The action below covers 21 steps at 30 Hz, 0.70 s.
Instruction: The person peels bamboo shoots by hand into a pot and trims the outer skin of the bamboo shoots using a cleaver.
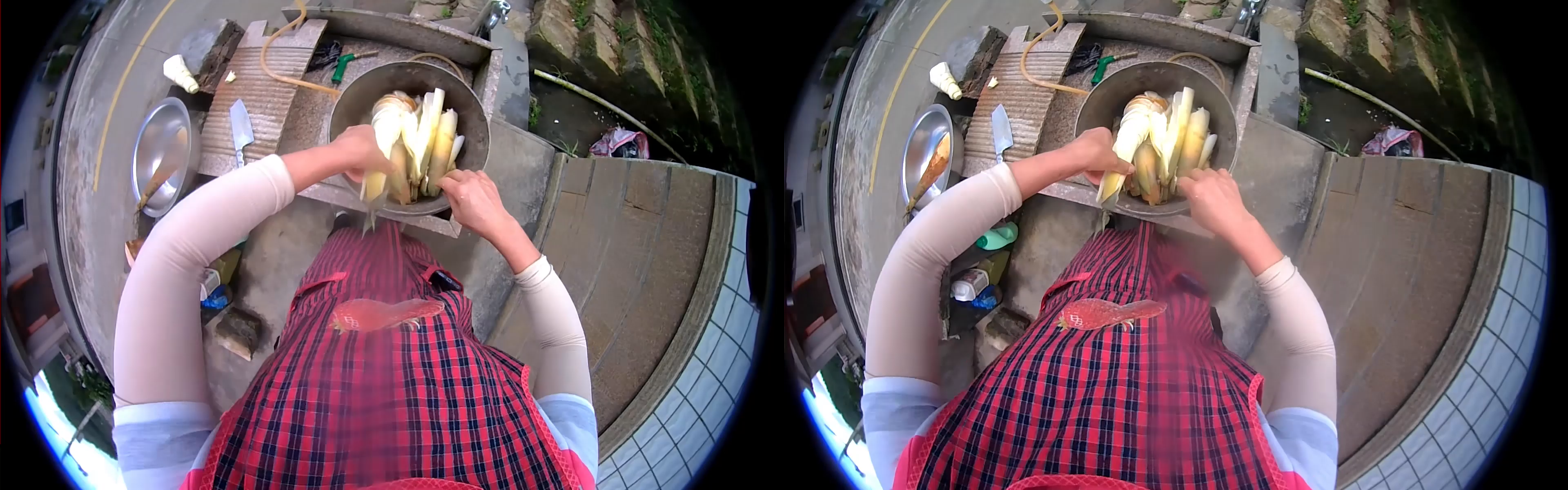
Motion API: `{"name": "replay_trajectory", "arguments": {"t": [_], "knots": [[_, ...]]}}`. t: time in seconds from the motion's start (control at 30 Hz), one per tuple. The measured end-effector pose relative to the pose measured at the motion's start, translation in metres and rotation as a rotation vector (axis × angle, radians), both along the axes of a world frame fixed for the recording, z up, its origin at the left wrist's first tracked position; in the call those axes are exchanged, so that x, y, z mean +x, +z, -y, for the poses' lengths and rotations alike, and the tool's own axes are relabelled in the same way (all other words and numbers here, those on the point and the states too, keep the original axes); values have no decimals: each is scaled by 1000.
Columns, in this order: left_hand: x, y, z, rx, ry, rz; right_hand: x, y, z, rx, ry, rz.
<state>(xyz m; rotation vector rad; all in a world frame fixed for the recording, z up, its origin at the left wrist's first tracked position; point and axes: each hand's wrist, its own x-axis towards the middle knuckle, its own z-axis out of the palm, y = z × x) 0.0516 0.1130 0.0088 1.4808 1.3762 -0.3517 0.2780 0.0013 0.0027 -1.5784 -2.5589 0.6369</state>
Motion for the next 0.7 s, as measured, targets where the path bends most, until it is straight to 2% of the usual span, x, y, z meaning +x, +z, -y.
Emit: {"name": "replay_trajectory", "arguments": {"t": [0.1, 0.17, 0.23, 0.3, 0.33, 0.37, 0.4, 0.43, 0.47, 0.5, 0.53, 0.57, 0.6, 0.63, 0.67, 0.7], "knots": [[18, -2, 1, -92, -133, -141, -9, 3, 1, 2, -79, -146], [14, 0, -7, -165, -51, -59, -6, 3, 6, -12, -140, -219], [9, 30, -17, -36, -376, -109, -3, 4, 10, -26, -172, -266], [-2, 63, -55, 99, -658, -293, 22, 33, -2, 78, -282, -224], [-20, 91, -85, 259, -685, -193, 42, 62, -9, 243, -429, -282], [-35, 111, -107, 426, -681, -141, 62, 101, -15, 514, -546, -328], [-64, 126, -121, 573, -637, -134, 78, 138, -13, 660, -853, -585], [-102, 132, -135, 689, -575, -187, 111, 177, -7, 889, -862, -587], [-153, 129, -136, 766, -511, -287, 150, 215, 3, 1086, -945, -803], [-217, 116, -128, 802, -439, -431, 154, 251, 9, 1261, -898, -937], [-294, 97, -103, 796, -360, -598, 178, 274, 20, 1421, -801, -1092], [-371, 77, -54, 746, -294, -772, 196, 277, 34, 1541, -671, -1091], [-450, 55, 21, 668, -233, -942, 195, 266, 29, 1551, -623, -1054], [-518, 33, 118, 557, -196, -1101, 194, 255, 25, 1559, -574, -1019], [-560, 15, 227, 445, -194, -1210, 168, 230, 17, 1452, -605, -926], [-563, 4, 345, 347, -176, -1255, 168, 216, 11, 1371, -592, -948]]}}
